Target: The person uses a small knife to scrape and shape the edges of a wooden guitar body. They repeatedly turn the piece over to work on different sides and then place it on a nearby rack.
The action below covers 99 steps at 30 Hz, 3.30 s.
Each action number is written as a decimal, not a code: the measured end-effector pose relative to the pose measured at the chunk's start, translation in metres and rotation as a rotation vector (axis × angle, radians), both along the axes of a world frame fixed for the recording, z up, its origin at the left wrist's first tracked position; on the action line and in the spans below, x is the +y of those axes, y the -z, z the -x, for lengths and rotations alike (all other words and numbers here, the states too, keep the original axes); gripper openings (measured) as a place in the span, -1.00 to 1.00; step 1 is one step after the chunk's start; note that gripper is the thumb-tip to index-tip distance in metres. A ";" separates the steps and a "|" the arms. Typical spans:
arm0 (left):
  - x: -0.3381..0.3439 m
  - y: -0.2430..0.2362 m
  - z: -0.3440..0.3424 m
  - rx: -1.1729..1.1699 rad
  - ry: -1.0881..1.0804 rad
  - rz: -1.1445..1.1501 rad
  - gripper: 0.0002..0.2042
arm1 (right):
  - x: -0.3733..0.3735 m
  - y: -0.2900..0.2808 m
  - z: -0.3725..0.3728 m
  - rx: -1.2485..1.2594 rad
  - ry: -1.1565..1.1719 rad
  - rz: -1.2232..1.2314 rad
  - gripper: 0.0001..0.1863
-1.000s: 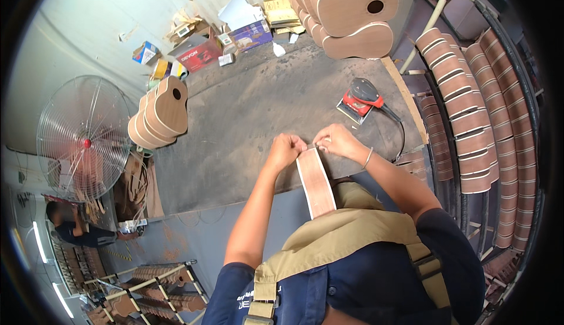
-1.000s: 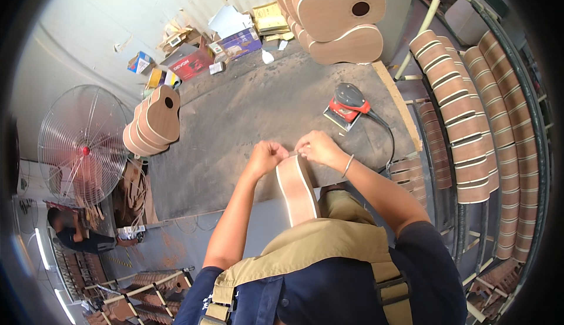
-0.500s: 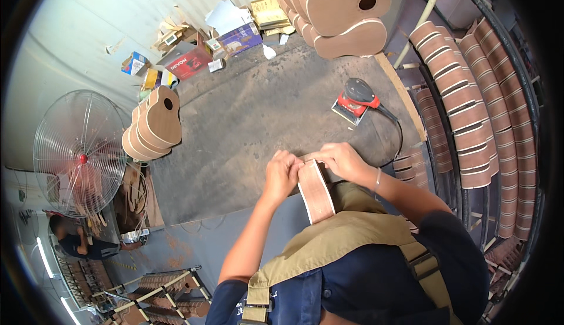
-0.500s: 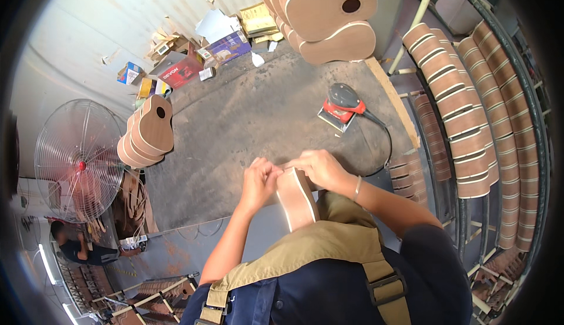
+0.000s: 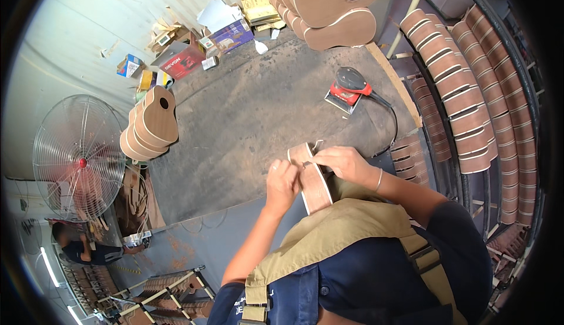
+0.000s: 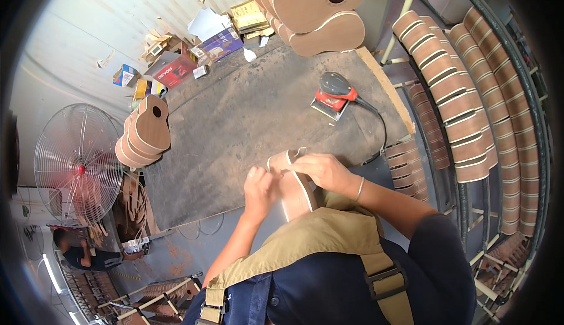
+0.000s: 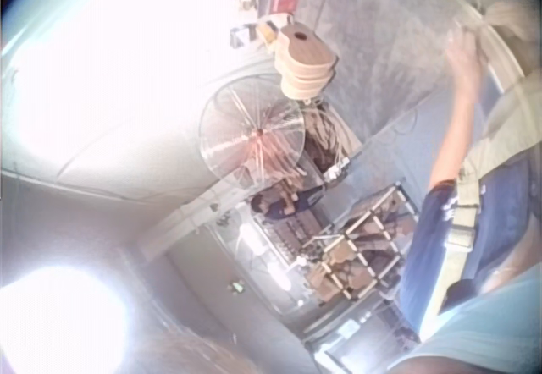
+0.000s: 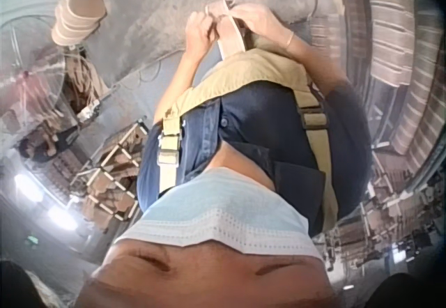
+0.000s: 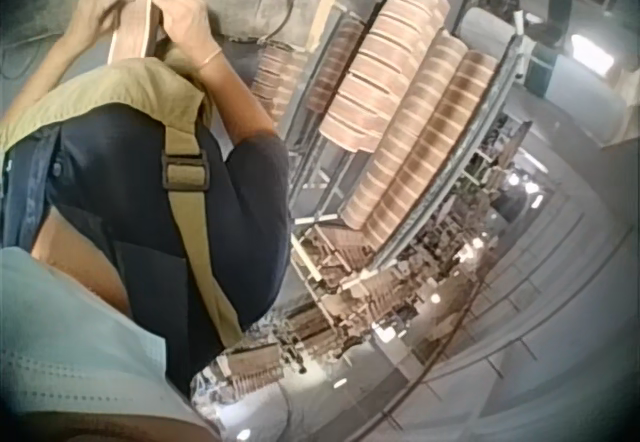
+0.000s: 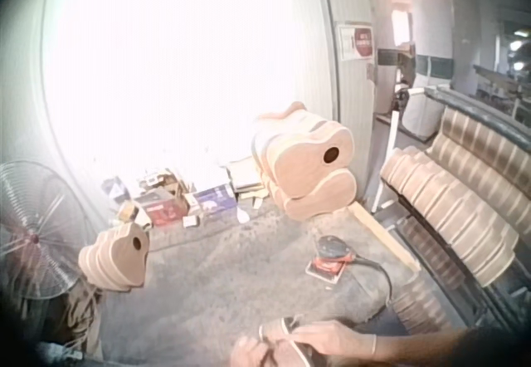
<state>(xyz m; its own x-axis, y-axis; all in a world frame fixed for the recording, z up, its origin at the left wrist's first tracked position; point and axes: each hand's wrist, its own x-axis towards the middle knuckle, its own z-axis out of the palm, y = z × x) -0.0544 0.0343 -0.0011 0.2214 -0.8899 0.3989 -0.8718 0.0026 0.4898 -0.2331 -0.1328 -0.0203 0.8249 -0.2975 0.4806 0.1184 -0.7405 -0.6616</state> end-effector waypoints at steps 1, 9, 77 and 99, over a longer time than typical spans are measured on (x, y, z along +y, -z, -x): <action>0.005 -0.001 0.006 -0.034 0.028 0.002 -0.86 | 0.004 -0.004 0.007 -0.034 0.008 0.057 -0.49; 0.029 -0.010 0.027 0.230 0.204 -0.076 -0.94 | 0.015 -0.026 0.049 0.518 -0.256 -0.504 -0.45; -0.102 0.090 -0.112 0.081 -0.630 -0.362 -0.48 | -0.147 0.104 -0.262 0.291 -0.445 -0.476 -0.81; -0.121 0.084 -0.138 -0.145 0.003 -0.340 -0.71 | -0.034 0.089 -0.020 0.077 0.334 -0.513 -0.82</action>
